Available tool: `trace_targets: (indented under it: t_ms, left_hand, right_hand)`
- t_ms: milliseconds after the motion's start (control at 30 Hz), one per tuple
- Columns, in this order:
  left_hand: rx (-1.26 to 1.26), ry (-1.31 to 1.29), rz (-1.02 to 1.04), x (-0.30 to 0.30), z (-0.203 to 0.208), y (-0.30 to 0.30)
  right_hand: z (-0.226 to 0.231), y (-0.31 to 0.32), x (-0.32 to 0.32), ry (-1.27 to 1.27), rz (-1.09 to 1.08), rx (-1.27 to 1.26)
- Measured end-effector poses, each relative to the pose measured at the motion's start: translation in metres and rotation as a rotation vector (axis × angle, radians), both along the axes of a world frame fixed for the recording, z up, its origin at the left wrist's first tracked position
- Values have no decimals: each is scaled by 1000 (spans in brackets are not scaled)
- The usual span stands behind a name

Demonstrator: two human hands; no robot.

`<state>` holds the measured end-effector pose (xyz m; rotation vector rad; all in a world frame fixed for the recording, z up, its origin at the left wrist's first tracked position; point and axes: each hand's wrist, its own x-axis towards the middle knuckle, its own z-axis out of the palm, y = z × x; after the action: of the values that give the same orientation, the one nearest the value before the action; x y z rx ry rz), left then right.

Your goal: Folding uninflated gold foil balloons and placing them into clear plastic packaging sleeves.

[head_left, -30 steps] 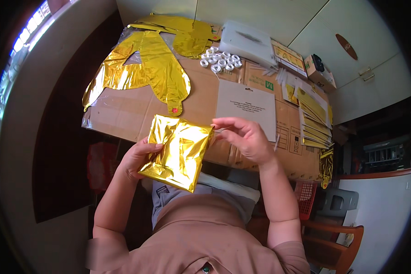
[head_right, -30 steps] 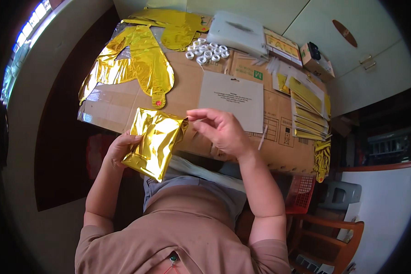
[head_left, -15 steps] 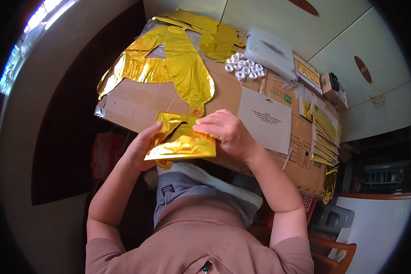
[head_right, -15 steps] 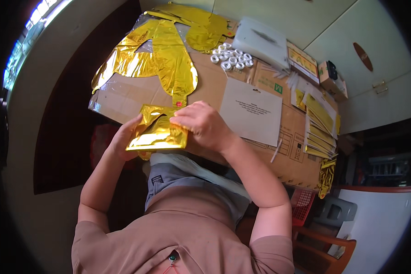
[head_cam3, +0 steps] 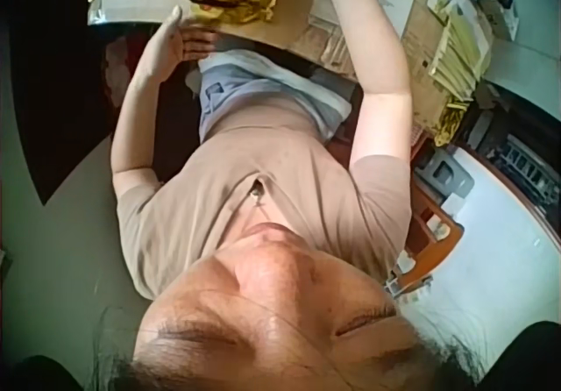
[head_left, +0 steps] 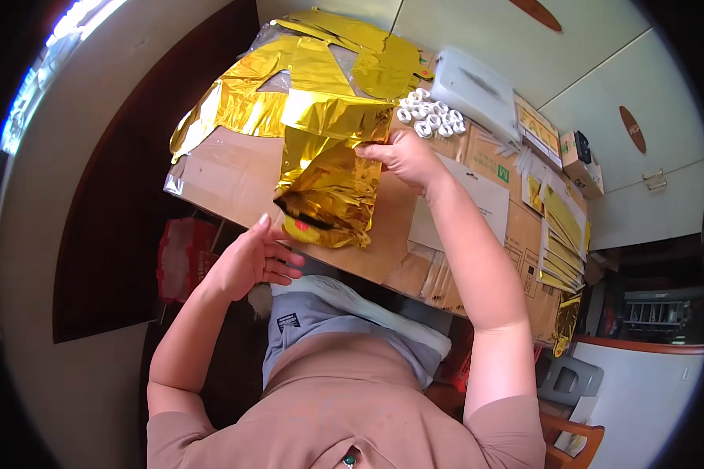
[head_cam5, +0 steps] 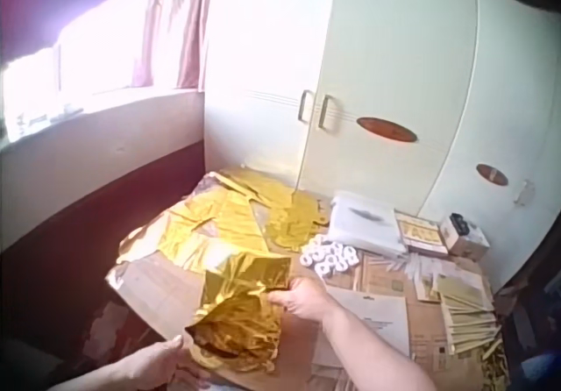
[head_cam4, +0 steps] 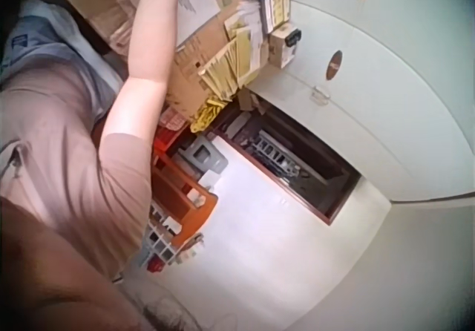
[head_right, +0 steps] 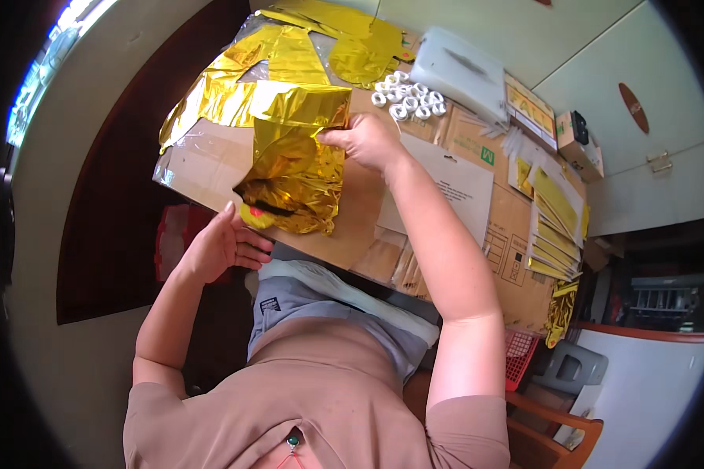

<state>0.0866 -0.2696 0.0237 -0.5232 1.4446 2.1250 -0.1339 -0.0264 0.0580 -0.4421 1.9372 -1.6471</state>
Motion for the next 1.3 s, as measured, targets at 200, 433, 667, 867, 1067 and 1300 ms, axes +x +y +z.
trace_targets:
  t_ms: [200, 433, 667, 867, 1067, 1300]
  left_hand:
    - [-975, 768, 73, -2, 21, -1]
    - [-1178, 1308, -143, -28, -5, -8]
    - [-1131, 1428, -229, -70, -3, 2]
    - [-1083, 1355, -190, -79, -1, 1]
    - [-1191, 1347, -266, -83, -6, 3]
    - [-1139, 1237, -262, -83, -4, 6]
  right_hand:
    - [-20, 0, -10, -93, 6, -110]
    - [-30, -8, -20, -12, -61, 132]
    - [-6, 7, 14, 779, -280, 709]
    - [5, 38, 100, 810, -237, 584]
    - [-30, 28, 135, 1137, -346, 677]
    - [-46, 13, 131, 1274, -414, 722]
